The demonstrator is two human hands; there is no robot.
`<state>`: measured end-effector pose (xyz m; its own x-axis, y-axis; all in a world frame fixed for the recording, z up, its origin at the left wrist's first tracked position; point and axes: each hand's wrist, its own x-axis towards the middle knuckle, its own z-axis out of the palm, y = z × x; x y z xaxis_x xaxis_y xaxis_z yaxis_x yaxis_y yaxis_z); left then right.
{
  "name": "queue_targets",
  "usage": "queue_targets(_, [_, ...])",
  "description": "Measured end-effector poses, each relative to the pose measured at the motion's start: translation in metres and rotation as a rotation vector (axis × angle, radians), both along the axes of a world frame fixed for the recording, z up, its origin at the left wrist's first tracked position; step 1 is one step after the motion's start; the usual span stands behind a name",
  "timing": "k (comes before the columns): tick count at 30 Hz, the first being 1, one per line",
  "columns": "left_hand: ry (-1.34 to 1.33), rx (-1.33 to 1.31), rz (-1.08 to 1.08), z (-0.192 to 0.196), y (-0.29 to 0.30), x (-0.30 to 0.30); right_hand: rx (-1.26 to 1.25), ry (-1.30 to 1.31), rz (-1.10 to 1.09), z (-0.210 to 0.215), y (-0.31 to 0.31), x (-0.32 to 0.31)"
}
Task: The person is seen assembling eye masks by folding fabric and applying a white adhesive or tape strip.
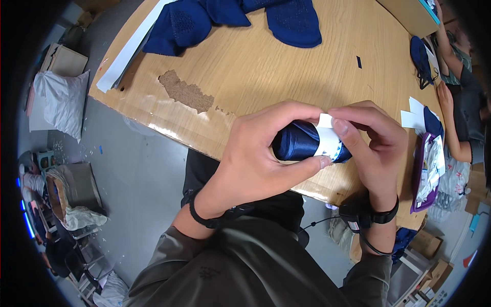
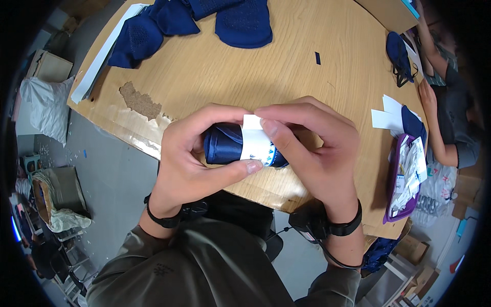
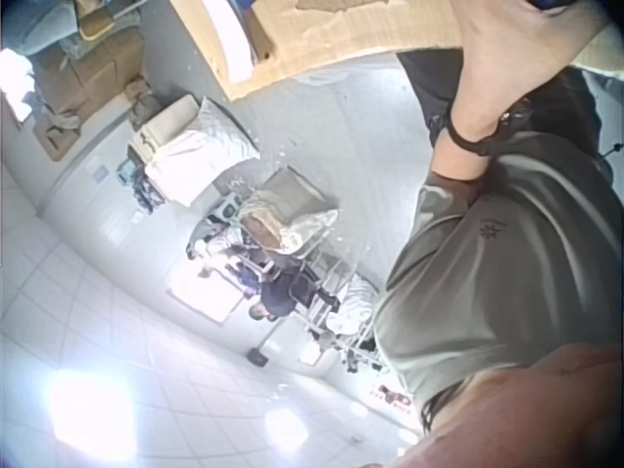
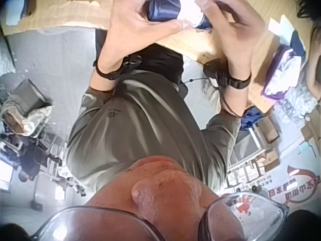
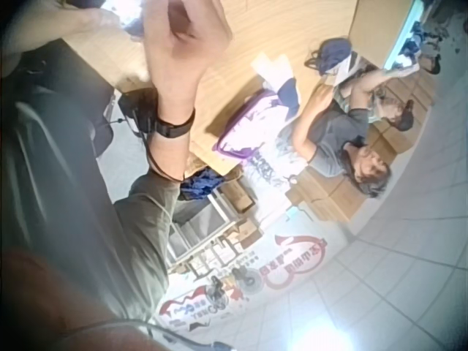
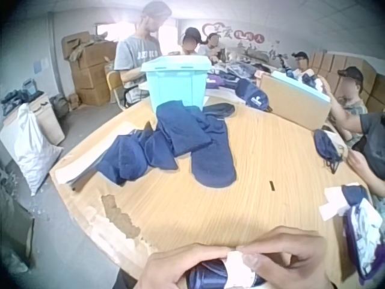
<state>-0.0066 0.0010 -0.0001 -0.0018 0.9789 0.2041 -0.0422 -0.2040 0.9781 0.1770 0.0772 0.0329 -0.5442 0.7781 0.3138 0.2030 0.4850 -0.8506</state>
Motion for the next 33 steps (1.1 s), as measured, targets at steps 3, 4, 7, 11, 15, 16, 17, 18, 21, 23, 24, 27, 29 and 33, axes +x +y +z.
queue_targets(3, [0.046,0.094,0.027,-0.0005,0.0012,-0.0005,0.011,-0.023,0.028,0.0012,0.0011,-0.0006])
queue_targets(4, [0.042,0.034,0.027,0.0017,-0.0001,-0.0006,0.023,-0.027,0.054,0.0018,0.0019,-0.0009])
queue_targets(7, [0.041,-0.026,0.029,0.0046,-0.0002,-0.0002,0.056,-0.044,0.121,0.0049,0.0039,-0.0010])
queue_targets(11, [0.053,-0.004,0.035,0.0019,-0.0003,0.0000,0.001,-0.053,0.139,0.0045,0.0026,-0.0010])
queue_targets(15, [0.033,-0.003,0.035,0.0007,0.0002,0.0011,0.056,-0.084,0.144,0.0069,0.0033,-0.0004])
queue_targets(16, [0.049,0.009,0.039,0.0003,0.0005,0.0011,0.088,-0.093,0.157,0.0065,0.0038,-0.0004])
queue_targets(17, [0.065,0.024,0.043,0.0004,0.0002,0.0012,0.088,-0.094,0.157,0.0063,0.0041,0.0002])
queue_targets(18, [0.064,0.024,0.043,0.0004,-0.0002,0.0013,0.094,-0.098,0.163,0.0057,0.0044,0.0011])
queue_targets(21, [0.062,0.035,0.045,0.0001,-0.0006,0.0011,0.129,-0.093,0.172,0.0036,0.0044,0.0016])
queue_targets(23, [0.061,0.047,0.045,-0.0005,-0.0003,0.0017,0.157,-0.084,0.178,0.0013,0.0040,0.0011])
queue_targets(24, [0.060,0.046,0.046,-0.0006,-0.0003,0.0017,0.167,-0.064,0.176,-0.0002,0.0037,0.0007])
queue_targets(27, [0.059,0.035,0.040,-0.0009,-0.0001,0.0021,0.159,-0.062,0.166,0.0017,0.0021,0.0007])
queue_targets(29, [0.067,0.034,0.036,-0.0008,0.0002,0.0028,0.142,-0.078,0.157,0.0041,0.0021,0.0009])
queue_targets(33, [0.067,0.046,0.034,-0.0008,0.0000,0.0028,0.196,-0.089,0.156,0.0049,0.0028,0.0008])
